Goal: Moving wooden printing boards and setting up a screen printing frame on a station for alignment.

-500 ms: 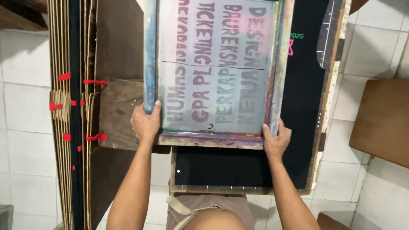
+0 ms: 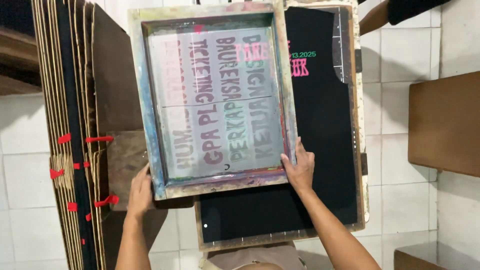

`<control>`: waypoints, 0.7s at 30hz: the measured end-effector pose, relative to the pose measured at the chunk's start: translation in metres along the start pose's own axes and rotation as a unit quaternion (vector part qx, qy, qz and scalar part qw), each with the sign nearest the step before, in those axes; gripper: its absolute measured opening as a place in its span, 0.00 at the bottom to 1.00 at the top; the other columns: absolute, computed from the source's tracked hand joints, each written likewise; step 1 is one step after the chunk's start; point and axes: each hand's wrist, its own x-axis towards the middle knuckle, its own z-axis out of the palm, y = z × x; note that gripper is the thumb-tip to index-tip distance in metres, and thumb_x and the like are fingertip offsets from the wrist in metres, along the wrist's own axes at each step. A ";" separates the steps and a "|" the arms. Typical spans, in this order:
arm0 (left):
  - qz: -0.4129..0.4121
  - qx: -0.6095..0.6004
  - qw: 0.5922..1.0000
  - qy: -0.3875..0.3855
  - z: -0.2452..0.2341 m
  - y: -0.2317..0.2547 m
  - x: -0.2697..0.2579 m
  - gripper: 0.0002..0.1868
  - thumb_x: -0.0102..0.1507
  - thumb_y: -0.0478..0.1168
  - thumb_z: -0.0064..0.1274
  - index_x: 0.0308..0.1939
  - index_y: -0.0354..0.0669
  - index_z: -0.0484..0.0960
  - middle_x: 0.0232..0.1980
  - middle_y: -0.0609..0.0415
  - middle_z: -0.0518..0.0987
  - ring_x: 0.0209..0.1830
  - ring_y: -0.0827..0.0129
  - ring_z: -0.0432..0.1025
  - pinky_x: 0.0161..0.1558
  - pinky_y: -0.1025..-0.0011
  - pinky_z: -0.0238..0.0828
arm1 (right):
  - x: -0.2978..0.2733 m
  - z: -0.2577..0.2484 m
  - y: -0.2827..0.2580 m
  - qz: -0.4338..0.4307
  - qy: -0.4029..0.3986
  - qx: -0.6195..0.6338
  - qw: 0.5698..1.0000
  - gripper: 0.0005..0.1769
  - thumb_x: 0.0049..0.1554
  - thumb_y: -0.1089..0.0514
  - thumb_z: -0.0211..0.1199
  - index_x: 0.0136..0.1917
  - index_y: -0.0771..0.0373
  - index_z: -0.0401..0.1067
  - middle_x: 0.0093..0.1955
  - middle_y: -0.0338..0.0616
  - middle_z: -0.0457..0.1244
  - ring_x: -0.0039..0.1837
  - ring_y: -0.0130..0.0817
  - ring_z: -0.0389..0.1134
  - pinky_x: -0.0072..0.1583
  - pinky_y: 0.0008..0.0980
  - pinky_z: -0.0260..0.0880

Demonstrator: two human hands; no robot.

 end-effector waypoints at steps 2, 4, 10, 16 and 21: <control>-0.018 -0.003 0.999 -0.047 -0.008 -0.016 -0.017 0.34 0.63 0.43 0.32 0.76 0.51 0.64 0.76 0.48 0.66 0.75 0.52 0.57 0.72 0.53 0.50 | 0.004 -0.011 -0.007 0.005 -0.053 -0.054 0.997 0.50 0.58 0.34 0.57 0.83 0.57 0.45 0.79 0.47 0.55 0.59 0.52 0.60 0.58 0.50 0.62; 0.030 0.089 0.989 -0.114 -0.006 -0.055 -0.025 0.49 0.49 0.22 0.38 0.75 0.58 0.64 0.83 0.60 0.56 0.74 0.50 0.54 0.72 0.60 0.44 | 0.010 -0.022 -0.011 -0.042 -0.098 -0.089 0.990 0.45 0.59 0.38 0.56 0.81 0.64 0.51 0.77 0.52 0.57 0.52 0.53 0.65 0.51 0.50 0.65; -0.032 0.307 0.943 -0.122 -0.002 -0.027 -0.026 0.62 0.44 0.57 0.75 0.77 0.62 0.54 0.84 0.60 0.47 0.73 0.45 0.53 0.66 0.44 0.59 | 0.045 -0.026 -0.025 -0.092 -0.052 -0.096 0.990 0.41 0.61 0.36 0.54 0.82 0.50 0.51 0.81 0.45 0.52 0.70 0.51 0.56 0.62 0.52 0.59; -0.038 0.273 0.960 -0.048 -0.017 -0.034 -0.027 0.52 0.49 0.44 0.70 0.75 0.48 0.62 0.74 0.47 0.66 0.71 0.46 0.59 0.67 0.48 0.61 | 0.066 0.023 -0.011 -0.140 -0.016 -0.095 0.986 0.34 0.66 0.56 0.50 0.83 0.56 0.50 0.87 0.51 0.38 0.83 0.57 0.46 0.72 0.59 0.53; -0.059 0.265 0.962 0.032 -0.011 -0.046 -0.029 0.49 0.55 0.46 0.63 0.77 0.38 0.59 0.74 0.40 0.65 0.73 0.45 0.57 0.70 0.47 0.54 | 0.070 0.001 -0.032 -0.114 -0.050 -0.182 0.975 0.33 0.63 0.51 0.51 0.81 0.53 0.56 0.84 0.51 0.44 0.81 0.59 0.48 0.74 0.68 0.48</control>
